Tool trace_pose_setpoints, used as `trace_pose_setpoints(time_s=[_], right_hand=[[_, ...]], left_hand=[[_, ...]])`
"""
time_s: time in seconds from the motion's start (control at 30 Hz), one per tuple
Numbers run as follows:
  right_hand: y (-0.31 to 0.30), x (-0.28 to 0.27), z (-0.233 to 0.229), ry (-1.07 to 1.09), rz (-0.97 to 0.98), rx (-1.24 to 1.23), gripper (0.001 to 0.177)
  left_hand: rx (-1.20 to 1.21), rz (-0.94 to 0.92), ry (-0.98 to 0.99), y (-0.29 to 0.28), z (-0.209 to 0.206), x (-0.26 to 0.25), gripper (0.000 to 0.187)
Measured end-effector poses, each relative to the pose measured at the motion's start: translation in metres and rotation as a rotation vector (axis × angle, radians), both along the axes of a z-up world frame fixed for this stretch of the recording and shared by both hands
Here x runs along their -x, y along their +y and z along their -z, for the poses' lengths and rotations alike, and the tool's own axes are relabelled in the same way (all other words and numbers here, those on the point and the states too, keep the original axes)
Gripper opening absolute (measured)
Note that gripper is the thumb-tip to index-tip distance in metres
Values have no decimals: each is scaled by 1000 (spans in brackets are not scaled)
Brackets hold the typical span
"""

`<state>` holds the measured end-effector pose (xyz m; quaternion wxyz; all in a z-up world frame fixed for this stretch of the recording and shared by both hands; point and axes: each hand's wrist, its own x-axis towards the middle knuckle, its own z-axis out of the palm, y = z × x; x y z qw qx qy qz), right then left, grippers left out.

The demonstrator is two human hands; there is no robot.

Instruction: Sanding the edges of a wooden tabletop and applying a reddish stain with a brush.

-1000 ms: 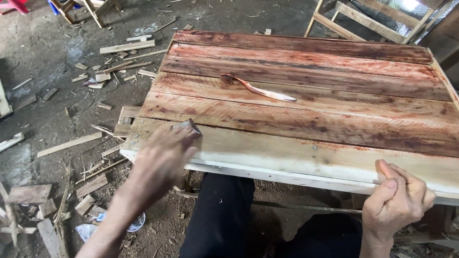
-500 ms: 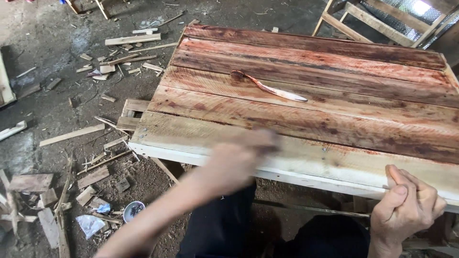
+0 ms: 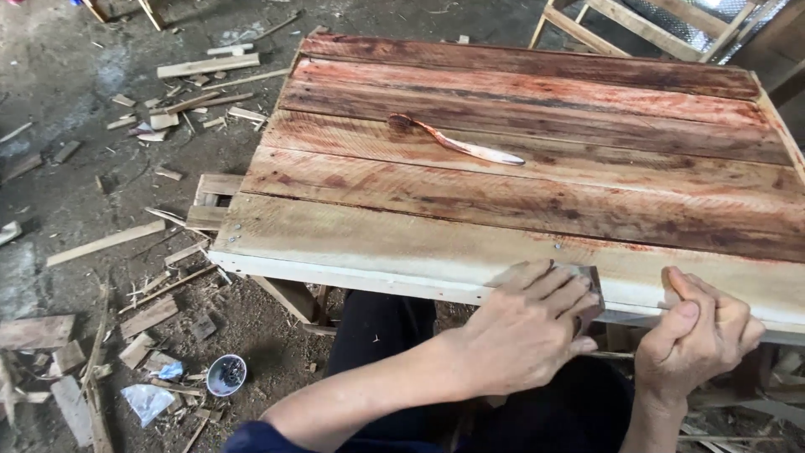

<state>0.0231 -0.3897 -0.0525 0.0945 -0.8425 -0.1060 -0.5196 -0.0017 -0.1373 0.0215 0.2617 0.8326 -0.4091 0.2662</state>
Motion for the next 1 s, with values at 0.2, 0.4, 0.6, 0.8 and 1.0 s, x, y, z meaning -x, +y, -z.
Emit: trace_pose_setpoints(time_s=[0.2, 0.4, 0.6, 0.8, 1.0], right_hand=[[-7, -3, 3, -29, -44, 6, 49], [-1, 0, 1, -28, -28, 20, 51], [1, 3, -1, -23, -12, 14, 50], [-7, -1, 7, -55, -39, 17, 54], [-2, -2, 9, -71, -32, 0, 54]], left_hand=[[-105, -95, 230, 93, -16, 34, 36], [-101, -227, 215, 120, -21, 48, 31], [-26, 20, 133, 33, -1, 19, 44], [42, -203, 237, 123, -9, 51, 31], [-163, -499, 56, 192, -7, 70, 26]])
